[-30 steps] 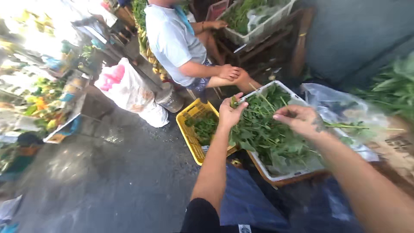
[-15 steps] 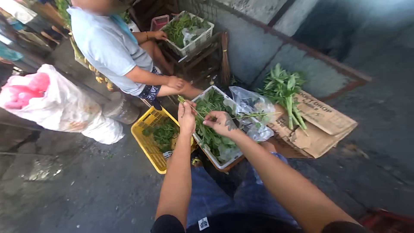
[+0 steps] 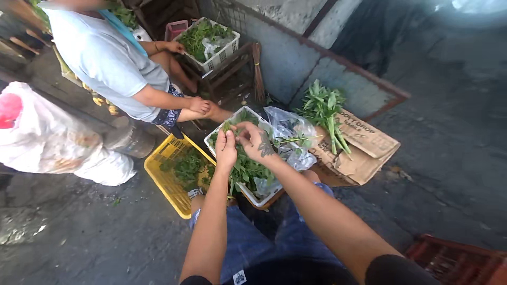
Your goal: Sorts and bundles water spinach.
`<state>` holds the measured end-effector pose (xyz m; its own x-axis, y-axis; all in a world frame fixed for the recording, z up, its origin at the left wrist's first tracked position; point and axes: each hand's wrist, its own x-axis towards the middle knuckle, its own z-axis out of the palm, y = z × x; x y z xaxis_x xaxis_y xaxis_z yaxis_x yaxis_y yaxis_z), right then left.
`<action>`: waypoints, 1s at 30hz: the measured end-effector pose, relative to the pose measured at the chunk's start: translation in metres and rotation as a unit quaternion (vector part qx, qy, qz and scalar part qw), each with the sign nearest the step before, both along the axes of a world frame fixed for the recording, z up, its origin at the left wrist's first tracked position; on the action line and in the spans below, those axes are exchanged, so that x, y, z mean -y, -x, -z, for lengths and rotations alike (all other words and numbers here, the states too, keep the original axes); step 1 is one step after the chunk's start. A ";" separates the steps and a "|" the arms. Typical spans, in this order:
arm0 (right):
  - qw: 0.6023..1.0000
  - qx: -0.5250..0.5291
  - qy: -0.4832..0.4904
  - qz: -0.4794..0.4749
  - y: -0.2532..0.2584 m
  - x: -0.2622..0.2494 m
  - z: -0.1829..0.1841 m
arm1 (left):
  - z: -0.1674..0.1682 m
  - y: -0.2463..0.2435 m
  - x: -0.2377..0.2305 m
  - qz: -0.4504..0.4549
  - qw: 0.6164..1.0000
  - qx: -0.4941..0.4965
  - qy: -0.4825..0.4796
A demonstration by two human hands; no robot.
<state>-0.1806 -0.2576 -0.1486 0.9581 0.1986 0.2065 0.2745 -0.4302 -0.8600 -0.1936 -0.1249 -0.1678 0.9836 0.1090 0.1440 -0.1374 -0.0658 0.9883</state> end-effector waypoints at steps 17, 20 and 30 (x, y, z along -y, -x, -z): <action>0.920 0.044 0.239 -0.307 -0.028 0.002 -0.078 | -0.014 0.034 0.000 0.194 0.974 -0.004 -0.115; 0.941 0.119 0.137 -0.285 -0.038 0.009 -0.075 | -0.020 0.022 -0.001 0.213 0.967 0.069 -0.120; 0.974 -0.137 0.178 0.038 -0.093 0.201 0.056 | -0.008 0.043 -0.052 0.138 0.990 0.011 -0.003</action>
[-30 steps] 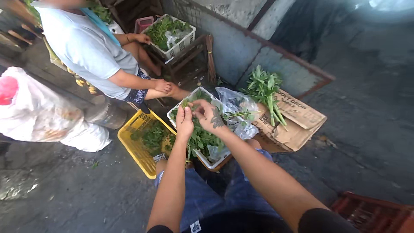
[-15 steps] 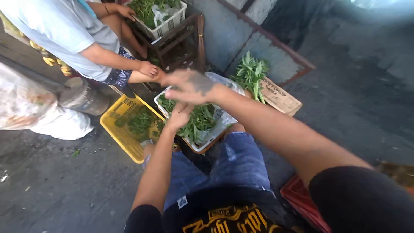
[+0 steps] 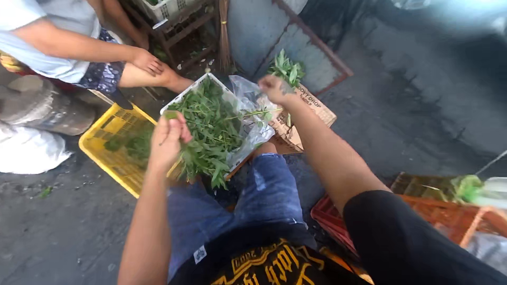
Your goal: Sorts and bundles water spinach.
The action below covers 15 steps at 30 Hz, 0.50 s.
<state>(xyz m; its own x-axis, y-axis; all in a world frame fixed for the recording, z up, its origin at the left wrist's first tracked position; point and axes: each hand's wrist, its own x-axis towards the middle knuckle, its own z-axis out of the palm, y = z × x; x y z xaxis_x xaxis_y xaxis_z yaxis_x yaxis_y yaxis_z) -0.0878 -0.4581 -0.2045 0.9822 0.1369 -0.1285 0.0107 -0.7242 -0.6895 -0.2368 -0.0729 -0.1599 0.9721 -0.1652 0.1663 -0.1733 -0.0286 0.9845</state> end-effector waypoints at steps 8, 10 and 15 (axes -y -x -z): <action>0.962 -0.077 0.261 0.007 0.027 0.055 0.134 | -0.006 -0.037 0.028 0.000 0.957 0.032 -0.288; 0.958 -0.118 0.260 -0.013 0.020 0.048 0.139 | 0.003 -0.051 0.041 0.026 0.946 0.015 -0.323; 0.967 -0.149 0.197 -0.068 0.024 -0.001 0.108 | 0.018 -0.074 0.063 0.024 0.940 -0.028 -0.339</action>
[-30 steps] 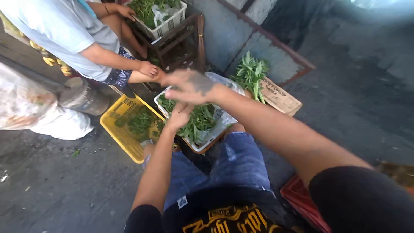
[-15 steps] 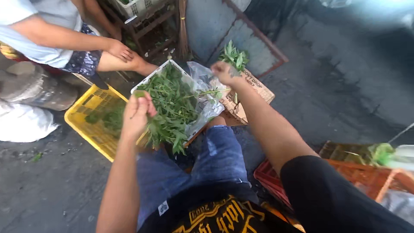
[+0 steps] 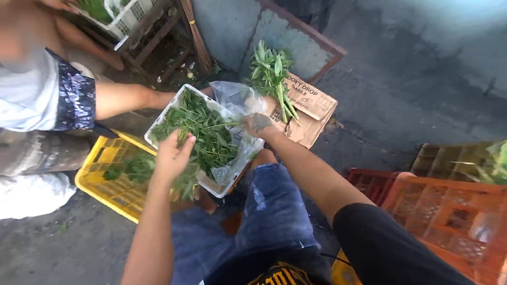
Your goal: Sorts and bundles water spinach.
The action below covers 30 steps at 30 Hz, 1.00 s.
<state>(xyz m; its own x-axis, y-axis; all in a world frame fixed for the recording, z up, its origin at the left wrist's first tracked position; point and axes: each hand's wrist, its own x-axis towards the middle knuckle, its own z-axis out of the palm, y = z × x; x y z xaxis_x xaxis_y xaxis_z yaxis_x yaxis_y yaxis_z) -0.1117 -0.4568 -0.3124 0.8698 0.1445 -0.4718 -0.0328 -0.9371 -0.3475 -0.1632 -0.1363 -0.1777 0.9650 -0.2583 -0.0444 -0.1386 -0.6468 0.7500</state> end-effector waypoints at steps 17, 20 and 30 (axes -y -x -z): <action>0.929 0.289 -0.205 -0.108 0.014 -0.075 -0.118 | 0.012 -0.014 -0.021 -0.083 0.980 0.031 -0.180; 0.959 0.252 -0.091 -0.095 0.026 -0.089 -0.142 | -0.007 -0.010 -0.031 -0.093 0.970 0.034 -0.223; 0.905 0.373 -0.046 -0.201 0.010 -0.157 -0.114 | -0.063 0.006 -0.044 -0.080 0.939 0.080 -0.323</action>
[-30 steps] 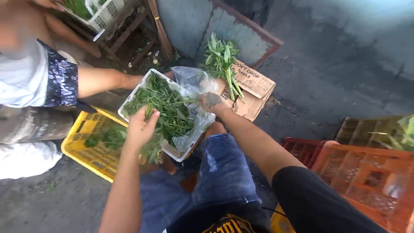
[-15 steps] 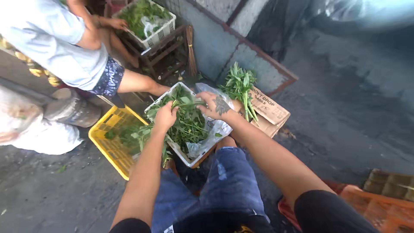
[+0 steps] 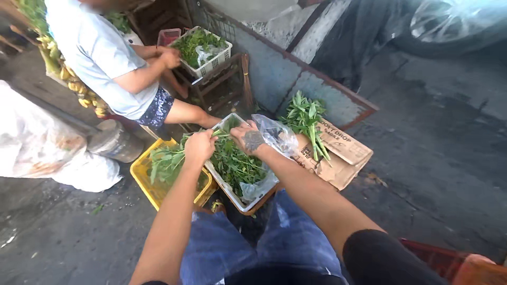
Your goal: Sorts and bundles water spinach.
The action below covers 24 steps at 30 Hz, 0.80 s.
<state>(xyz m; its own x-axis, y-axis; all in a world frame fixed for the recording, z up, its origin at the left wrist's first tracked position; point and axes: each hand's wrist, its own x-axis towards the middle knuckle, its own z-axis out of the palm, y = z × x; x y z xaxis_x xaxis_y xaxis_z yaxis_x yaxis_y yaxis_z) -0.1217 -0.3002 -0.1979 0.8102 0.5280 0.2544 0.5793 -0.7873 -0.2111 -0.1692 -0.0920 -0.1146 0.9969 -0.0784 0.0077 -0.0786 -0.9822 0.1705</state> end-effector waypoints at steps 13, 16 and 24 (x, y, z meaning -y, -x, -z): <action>0.985 -0.157 -0.045 0.057 0.010 -0.016 0.010 | -0.010 0.004 -0.057 -0.063 0.990 -0.066 -0.106; 0.993 -0.106 -0.047 -0.029 0.019 -0.032 -0.007 | -0.002 0.000 -0.043 -0.034 0.993 -0.052 -0.098; 0.970 -0.239 -0.010 -0.032 0.008 -0.006 0.028 | -0.027 0.004 -0.051 0.000 0.990 -0.068 -0.127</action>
<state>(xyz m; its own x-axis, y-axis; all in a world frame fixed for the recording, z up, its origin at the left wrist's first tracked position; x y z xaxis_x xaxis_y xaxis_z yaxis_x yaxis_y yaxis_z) -0.1300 -0.2940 -0.2261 0.8040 0.5800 -0.1309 0.4593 -0.7456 -0.4828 -0.1735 -0.0413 -0.0880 0.9875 -0.0600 -0.1460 -0.0713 -0.9947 -0.0735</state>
